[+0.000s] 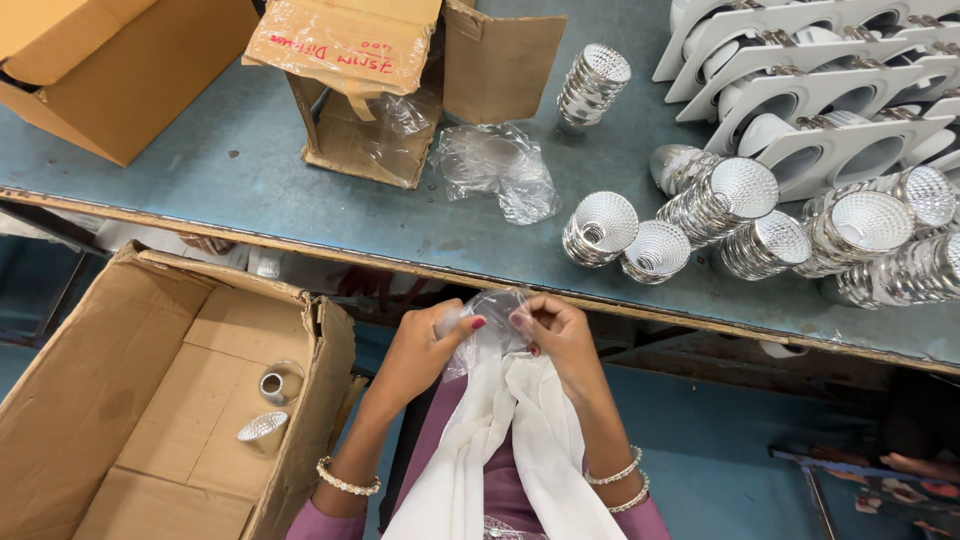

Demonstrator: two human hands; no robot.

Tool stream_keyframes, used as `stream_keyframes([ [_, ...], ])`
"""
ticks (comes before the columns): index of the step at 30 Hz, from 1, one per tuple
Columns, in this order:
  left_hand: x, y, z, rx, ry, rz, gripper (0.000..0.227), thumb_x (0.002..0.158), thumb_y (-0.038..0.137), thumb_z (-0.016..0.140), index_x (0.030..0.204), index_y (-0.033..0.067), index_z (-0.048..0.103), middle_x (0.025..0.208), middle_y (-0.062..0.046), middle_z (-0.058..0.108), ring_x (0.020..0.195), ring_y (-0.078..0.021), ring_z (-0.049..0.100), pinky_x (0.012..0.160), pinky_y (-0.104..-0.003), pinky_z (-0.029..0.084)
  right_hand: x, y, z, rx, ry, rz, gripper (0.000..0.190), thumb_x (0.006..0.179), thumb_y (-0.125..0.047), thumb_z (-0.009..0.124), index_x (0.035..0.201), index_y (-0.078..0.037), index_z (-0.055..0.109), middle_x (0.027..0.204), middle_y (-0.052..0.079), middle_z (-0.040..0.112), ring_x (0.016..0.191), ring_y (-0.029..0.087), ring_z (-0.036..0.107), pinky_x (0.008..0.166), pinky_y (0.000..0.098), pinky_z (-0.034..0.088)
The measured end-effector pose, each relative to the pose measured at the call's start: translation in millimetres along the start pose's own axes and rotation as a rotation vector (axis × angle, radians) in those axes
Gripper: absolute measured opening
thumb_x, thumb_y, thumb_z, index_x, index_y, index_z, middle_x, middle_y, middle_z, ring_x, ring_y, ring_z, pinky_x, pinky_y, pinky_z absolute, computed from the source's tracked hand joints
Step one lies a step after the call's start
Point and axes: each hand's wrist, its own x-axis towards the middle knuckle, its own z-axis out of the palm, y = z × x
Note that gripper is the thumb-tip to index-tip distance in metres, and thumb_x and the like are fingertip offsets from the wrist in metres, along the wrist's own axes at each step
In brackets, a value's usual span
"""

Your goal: The person repeatedly picks up small silver light fixtures from a table, wraps each one in a clear plastic bag, and places the wrapped items into a cardboard box. The process is performed one at a time with consistent hand motions.

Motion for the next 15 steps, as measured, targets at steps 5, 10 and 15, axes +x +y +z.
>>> stream_keyframes([
  [5, 15, 11, 2, -0.382, 0.239, -0.062, 0.020, 0.095, 0.019, 0.070, 0.088, 0.0001, 0.074, 0.062, 0.004, 0.055, 0.052, -0.0055, 0.044, 0.047, -0.027, 0.033, 1, -13, -19, 0.092, 0.248, -0.157, 0.014, 0.099, -0.015, 0.071, 0.100, -0.001, 0.068, 0.090, 0.004, 0.068, 0.076, 0.010, 0.062, 0.067, 0.0247, 0.049],
  [10, 33, 4, -1, -0.729, 0.207, -0.112, 0.017, 0.081, -0.007, 0.050, 0.087, 0.0064, 0.059, 0.092, -0.002, 0.072, 0.078, -0.0040, 0.068, 0.069, -0.018, 0.052, -17, -49, -40, 0.260, 0.283, -0.171, 0.015, 0.101, -0.017, 0.062, 0.109, -0.005, 0.059, 0.109, 0.009, 0.069, 0.093, 0.020, 0.072, 0.066, 0.0273, 0.054],
  [15, 52, -17, 29, -0.887, 0.110, 0.012, 0.024, 0.083, -0.013, 0.045, 0.084, 0.0110, 0.043, 0.073, -0.004, 0.055, 0.057, -0.0085, 0.050, 0.048, -0.025, 0.042, -27, -65, -35, 0.232, 0.277, -0.215, 0.018, 0.102, -0.018, 0.061, 0.111, -0.004, 0.055, 0.112, 0.019, 0.071, 0.098, 0.029, 0.075, 0.068, 0.0291, 0.058],
])
